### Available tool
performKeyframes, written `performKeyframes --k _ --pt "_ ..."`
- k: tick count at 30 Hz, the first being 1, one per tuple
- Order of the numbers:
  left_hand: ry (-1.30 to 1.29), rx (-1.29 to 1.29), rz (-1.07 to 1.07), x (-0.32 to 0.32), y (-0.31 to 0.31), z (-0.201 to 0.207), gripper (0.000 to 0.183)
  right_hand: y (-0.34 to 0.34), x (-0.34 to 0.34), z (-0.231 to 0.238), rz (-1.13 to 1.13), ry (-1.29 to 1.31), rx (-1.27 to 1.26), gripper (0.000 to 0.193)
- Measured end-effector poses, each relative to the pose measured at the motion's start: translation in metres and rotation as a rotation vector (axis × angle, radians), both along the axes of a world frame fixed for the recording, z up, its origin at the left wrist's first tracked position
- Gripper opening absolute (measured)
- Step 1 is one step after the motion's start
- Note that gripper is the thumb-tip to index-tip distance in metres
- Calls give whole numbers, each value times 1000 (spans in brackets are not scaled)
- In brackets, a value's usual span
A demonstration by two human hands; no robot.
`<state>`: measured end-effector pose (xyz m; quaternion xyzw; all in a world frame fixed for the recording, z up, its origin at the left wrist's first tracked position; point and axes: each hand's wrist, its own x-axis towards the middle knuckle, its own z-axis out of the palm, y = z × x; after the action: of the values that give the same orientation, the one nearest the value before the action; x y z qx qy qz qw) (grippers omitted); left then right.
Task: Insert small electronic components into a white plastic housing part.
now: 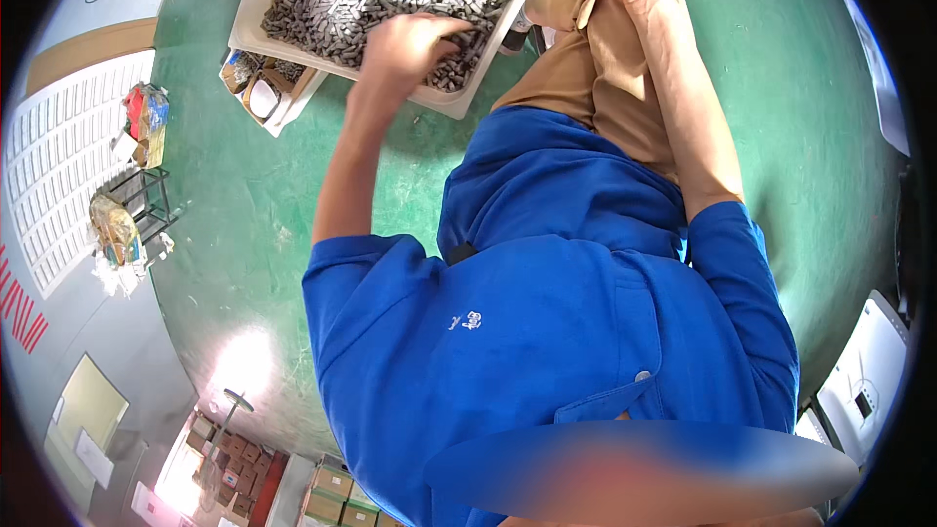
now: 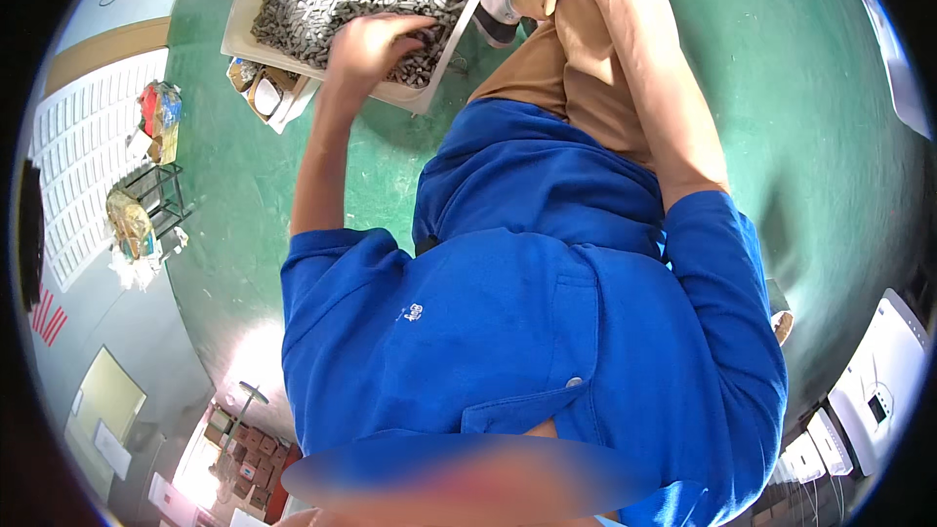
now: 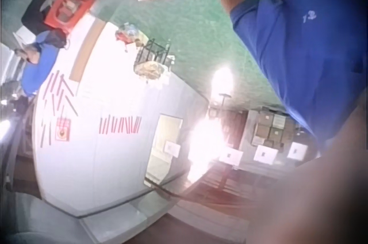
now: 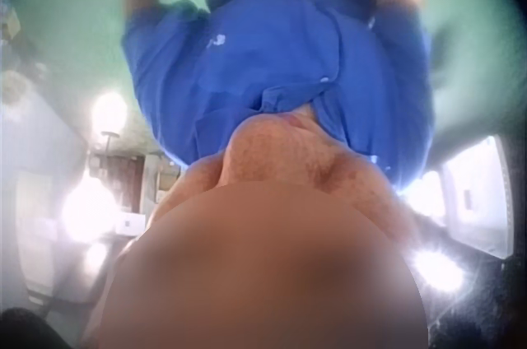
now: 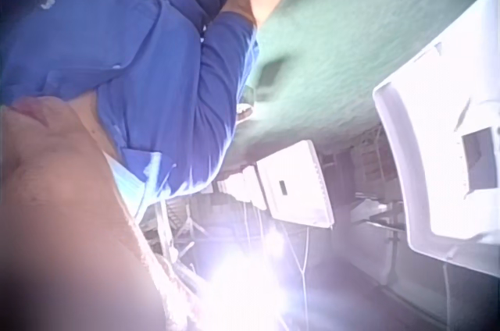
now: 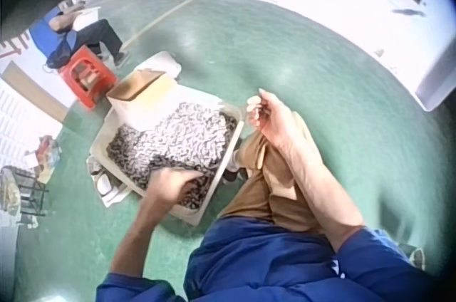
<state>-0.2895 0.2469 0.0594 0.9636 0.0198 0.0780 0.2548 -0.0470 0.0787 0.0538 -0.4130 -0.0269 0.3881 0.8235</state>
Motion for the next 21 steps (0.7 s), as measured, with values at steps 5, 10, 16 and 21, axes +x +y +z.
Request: performKeyframes --k 5,10,16,21 --pt "-127 -45 244 -6 51 17 26 3 -5 7 -21 27 -40 34" --pt "-111 -94 584 -10 64 28 27 1 -2 4 -8 31 -30 34" --pt "-119 -141 486 -11 44 25 12 3 -3 8 -5 -13 -57 34" --pt "-131 -135 522 -6 40 18 12 3 -2 5 -3 -27 -56 34"
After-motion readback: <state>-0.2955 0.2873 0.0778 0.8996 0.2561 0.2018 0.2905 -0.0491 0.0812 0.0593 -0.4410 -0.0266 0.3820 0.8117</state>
